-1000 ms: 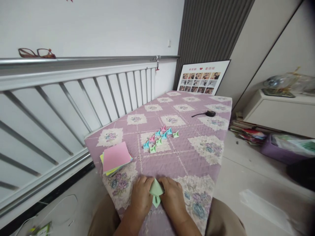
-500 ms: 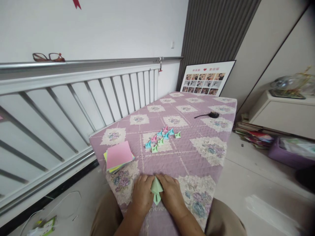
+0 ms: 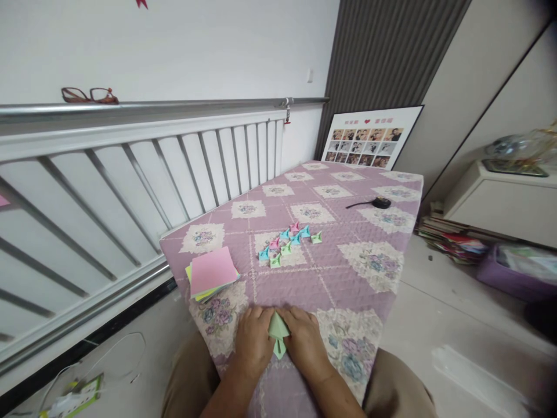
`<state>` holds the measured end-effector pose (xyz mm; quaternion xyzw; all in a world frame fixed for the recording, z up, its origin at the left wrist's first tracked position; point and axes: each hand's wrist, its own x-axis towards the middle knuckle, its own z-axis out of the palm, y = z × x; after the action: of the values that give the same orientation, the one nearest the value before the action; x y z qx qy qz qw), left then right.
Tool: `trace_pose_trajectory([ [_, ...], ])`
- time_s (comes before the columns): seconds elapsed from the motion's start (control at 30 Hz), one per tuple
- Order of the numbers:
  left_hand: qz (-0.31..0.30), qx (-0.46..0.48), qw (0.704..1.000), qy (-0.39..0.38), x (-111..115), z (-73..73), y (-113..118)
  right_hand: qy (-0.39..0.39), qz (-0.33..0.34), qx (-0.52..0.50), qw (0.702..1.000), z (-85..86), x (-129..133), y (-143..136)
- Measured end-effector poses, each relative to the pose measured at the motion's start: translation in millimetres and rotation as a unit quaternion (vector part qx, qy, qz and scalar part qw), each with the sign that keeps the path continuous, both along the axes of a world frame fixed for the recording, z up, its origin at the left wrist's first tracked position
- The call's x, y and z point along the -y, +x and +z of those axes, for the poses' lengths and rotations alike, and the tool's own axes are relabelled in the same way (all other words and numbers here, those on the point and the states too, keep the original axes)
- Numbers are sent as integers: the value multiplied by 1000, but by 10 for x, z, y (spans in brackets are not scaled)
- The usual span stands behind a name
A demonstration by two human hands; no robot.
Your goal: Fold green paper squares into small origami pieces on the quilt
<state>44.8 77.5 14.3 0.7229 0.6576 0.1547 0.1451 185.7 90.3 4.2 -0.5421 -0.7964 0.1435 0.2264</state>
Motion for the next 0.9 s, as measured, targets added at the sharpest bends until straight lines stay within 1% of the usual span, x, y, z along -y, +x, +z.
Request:
trace_pose_trajectory([
  [0.17, 1, 16, 1000, -20, -42, 4, -20, -26, -20, -85, 996, -28, -22, 1],
  [0.33, 7, 32, 999, -29, -136, 3, -28, -39, -35, -130, 990, -45, -60, 15],
  [0.43, 29, 36, 998, -34, -179, 11, -24, -51, -60, -162, 984, -36, -37, 12],
  [0.57, 66, 61, 996, -27, -159, 30, 5, -79, -102, -213, 968, -19, 93, -1],
  [0.67, 86, 105, 991, -9, -81, 36, 49, -94, -128, -268, 950, 1, 221, -11],
  [0.77, 89, 164, 982, 23, 51, 38, 103, -97, -159, -329, 926, 46, 328, -15],
  [0.9, 85, 231, 967, 63, 297, 34, 172, -120, -191, -437, 871, 153, 455, -50],
])
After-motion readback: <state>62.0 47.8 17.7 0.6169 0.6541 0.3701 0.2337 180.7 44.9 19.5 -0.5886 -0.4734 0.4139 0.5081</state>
